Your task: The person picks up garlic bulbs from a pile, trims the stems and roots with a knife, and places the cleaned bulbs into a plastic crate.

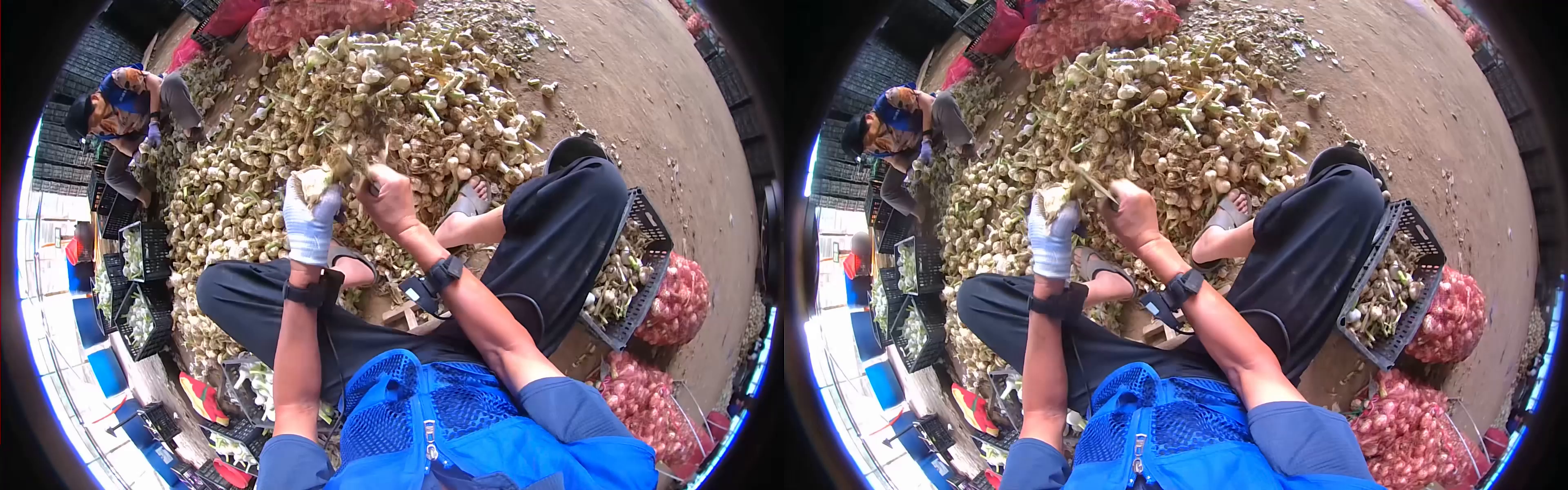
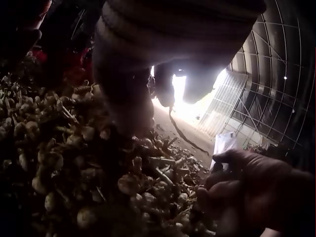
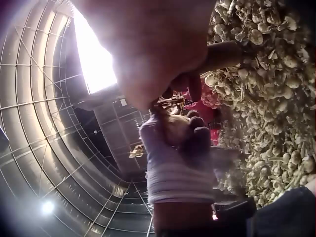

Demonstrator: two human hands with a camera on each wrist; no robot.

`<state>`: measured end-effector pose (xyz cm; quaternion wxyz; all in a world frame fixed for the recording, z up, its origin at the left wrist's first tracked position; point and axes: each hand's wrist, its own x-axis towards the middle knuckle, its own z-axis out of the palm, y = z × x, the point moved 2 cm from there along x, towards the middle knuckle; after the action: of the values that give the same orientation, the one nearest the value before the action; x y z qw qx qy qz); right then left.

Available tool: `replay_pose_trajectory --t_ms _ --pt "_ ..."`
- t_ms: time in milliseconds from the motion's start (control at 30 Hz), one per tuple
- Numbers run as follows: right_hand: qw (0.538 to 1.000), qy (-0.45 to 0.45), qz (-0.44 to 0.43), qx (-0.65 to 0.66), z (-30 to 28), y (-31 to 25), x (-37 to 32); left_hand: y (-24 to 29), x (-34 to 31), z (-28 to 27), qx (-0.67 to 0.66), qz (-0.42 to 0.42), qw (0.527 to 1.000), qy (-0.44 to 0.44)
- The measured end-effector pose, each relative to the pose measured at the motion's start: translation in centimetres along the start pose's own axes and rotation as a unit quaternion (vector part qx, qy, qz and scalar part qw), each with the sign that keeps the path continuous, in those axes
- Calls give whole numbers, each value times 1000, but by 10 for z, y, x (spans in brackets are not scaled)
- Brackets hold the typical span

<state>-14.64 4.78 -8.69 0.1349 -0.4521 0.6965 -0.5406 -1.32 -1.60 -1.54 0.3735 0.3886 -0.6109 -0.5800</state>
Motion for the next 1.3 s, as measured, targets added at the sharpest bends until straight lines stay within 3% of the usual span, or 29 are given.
replay_pose_trajectory --t_ms 33,100,167,233,267,300,367,400,433,467,500,533,567,633,667,700,733,767,833,933,1000,1200,1300 --pt "996 -30 73 -46 14 27 -8 -5 0 -1 -25 -6 999 -33" --pt "982 -45 175 -53 35 73 -37 -22 9 -6 -55 18 998 -14" --pt "978 -27 200 -44 35 91 -43 20 13 -19 -157 -19 987 27" --pt "926 13 349 141 27 105 -32 40 32 -88 -380 39 911 155" --pt "887 25 355 293 7 84 -21 57 33 -118 -477 56 863 153" --pt "871 65 346 343 -2 76 -10 68 32 -145 -569 73 805 150" --pt "850 100 344 386 4 97 -1 59 39 -185 -508 89 824 234" --pt "862 116 360 337 6 100 -1 37 55 -206 -408 107 898 125" --pt "862 111 362 336 9 101 0 23 74 -199 -354 76 928 87" --pt "865 117 365 324 11 102 -2 25 70 -147 -306 35 947 95" --pt "866 125 371 311 13 103 -5 30 61 -97 -165 17 970 180" --pt "875 108 369 293 6 97 1 25 66 -67 -21 1 992 121" --pt "891 118 343 273 1 92 10 -10 88 -55 7 49 999 21" --pt "890 167 305 295 -9 92 24 -31 88 5 91 45 995 -24" --pt "872 171 308 339 -16 92 28 -48 92 25 102 -27 992 -66" --pt "871 176 310 338 -18 97 28 -66 99 45 93 -31 991 -86" --pt "859 201 320 345 -20 103 26 -94 112 58 140 -6 985 -102" --pt "847 225 329 351 -22 108 24 -108 119 68 277 7 954 -118" --pt "838 229 347 355 -23 117 20 -140 136 87 410 59 902 -123" --pt "781 238 390 426 -24 122 16 -173 151 105 384 41 912 -139" --pt "775 249 401 421 -27 121 21 -207 161 112 411 34 901 -135" --pt "764 262 407 426 -28 116 29 -214 160 134 505 12 859 -79" --pt "785 249 397 405 -26 122 27 -208 163 125 386 -46 918 -84"
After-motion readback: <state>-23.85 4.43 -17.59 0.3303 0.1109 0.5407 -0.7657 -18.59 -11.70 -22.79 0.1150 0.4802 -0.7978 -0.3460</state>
